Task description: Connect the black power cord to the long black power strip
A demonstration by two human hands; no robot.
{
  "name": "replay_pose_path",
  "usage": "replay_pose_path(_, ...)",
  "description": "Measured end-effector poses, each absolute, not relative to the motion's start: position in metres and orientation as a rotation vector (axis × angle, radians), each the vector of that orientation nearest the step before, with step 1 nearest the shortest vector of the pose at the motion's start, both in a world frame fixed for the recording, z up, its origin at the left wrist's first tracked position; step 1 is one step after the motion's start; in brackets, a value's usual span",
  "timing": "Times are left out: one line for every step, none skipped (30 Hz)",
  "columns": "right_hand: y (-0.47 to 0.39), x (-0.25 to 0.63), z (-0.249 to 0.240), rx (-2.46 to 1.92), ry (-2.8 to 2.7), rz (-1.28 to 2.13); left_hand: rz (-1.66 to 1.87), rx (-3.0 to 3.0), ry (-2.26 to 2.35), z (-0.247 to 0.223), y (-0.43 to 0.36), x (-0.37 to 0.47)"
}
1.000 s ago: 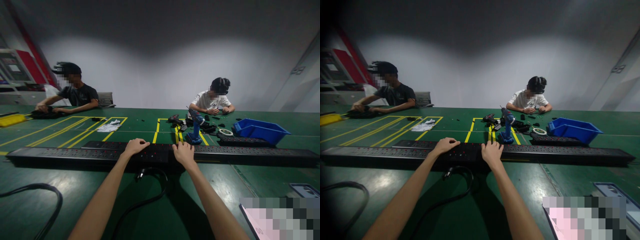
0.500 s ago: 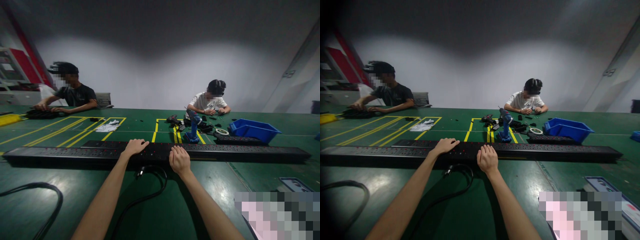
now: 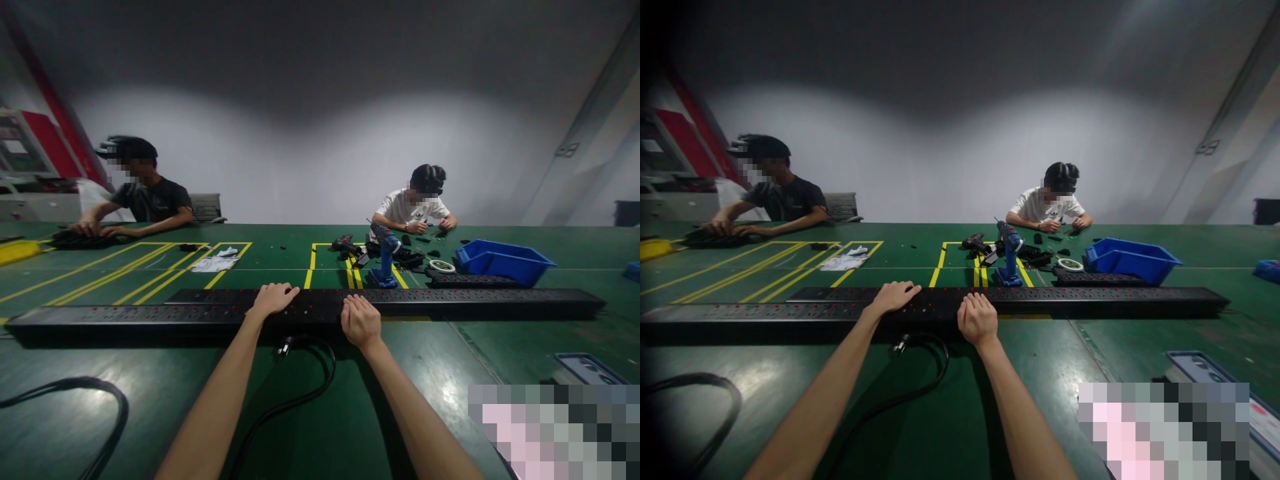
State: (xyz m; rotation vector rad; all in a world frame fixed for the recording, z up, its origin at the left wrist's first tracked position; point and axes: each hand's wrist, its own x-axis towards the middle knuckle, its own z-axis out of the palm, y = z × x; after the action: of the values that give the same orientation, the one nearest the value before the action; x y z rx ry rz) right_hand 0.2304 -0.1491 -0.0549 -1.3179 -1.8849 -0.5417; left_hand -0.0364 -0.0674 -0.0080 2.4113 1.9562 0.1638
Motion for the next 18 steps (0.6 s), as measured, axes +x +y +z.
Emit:
replay_pose_path(-0.148,0.231,-0.055,-1.314,-1.886,-0.541,0.164,2.408,1.959,-0.008,-0.067,-0.036)
replay_pose_path(-0.148,0.232,-0.055,-1.311,-1.886,-0.541,0.161,2.402,1.964,-0.008,-0.067,-0.035)
replay_pose_path(-0.147,0.233,-0.056,-1.308,-1.887,-0.541,0.155,2.395,1.971,-0.008,-0.068,-0.034)
replay_pose_path(-0.147,0.234,-0.056,-1.306,-1.886,-0.541,0.15,2.388,1.977,-0.008,-0.068,-0.033)
replay_pose_path(-0.147,0.235,-0.055,-1.303,-1.885,-0.542,0.149,2.383,1.983,-0.008,-0.069,-0.032)
replay_pose_path(-0.146,0.237,-0.055,-1.3,-1.884,-0.543,0.156,2.379,1.987,-0.007,-0.071,-0.031)
replay_pose_path(-0.147,0.238,-0.055,-1.298,-1.884,-0.544,0.166,2.375,1.992,-0.007,-0.072,-0.029)
replay_pose_path(-0.147,0.239,-0.054,-1.297,-1.884,-0.545,0.175,2.371,1.996,-0.006,-0.074,-0.028)
replay_pose_path(-0.147,0.24,-0.053,-1.3,-1.883,-0.546,0.183,2.367,1.999,-0.005,-0.076,-0.027)
replay_pose_path(-0.148,0.24,-0.052,-1.306,-1.883,-0.546,0.188,2.363,1.999,-0.004,-0.077,-0.027)
replay_pose_path(-0.149,0.24,-0.051,-1.316,-1.883,-0.545,0.189,2.36,1.996,-0.002,-0.079,-0.026)
replay_pose_path(-0.15,0.239,-0.049,-1.328,-1.885,-0.541,0.188,2.358,1.99,-0.001,-0.08,-0.026)
replay_pose_path(-0.151,0.238,-0.048,-1.343,-1.887,-0.534,0.191,2.359,1.982,0.0,-0.081,-0.026)
replay_pose_path(-0.152,0.237,-0.046,-1.356,-1.887,-0.524,0.196,2.36,1.976,0.001,-0.081,-0.026)
replay_pose_path(-0.153,0.236,-0.045,-1.368,-1.885,-0.511,0.202,2.36,1.971,0.002,-0.082,-0.026)
replay_pose_path(-0.154,0.235,-0.045,-1.376,-1.88,-0.498,0.206,2.358,1.969,0.002,-0.082,-0.026)
replay_pose_path(-0.155,0.235,-0.044,-1.382,-1.872,-0.486,0.209,2.354,1.972,0.002,-0.081,-0.027)
replay_pose_path(-0.155,0.234,-0.044,-1.384,-1.865,-0.476,0.212,2.348,1.976,0.002,-0.081,-0.027)
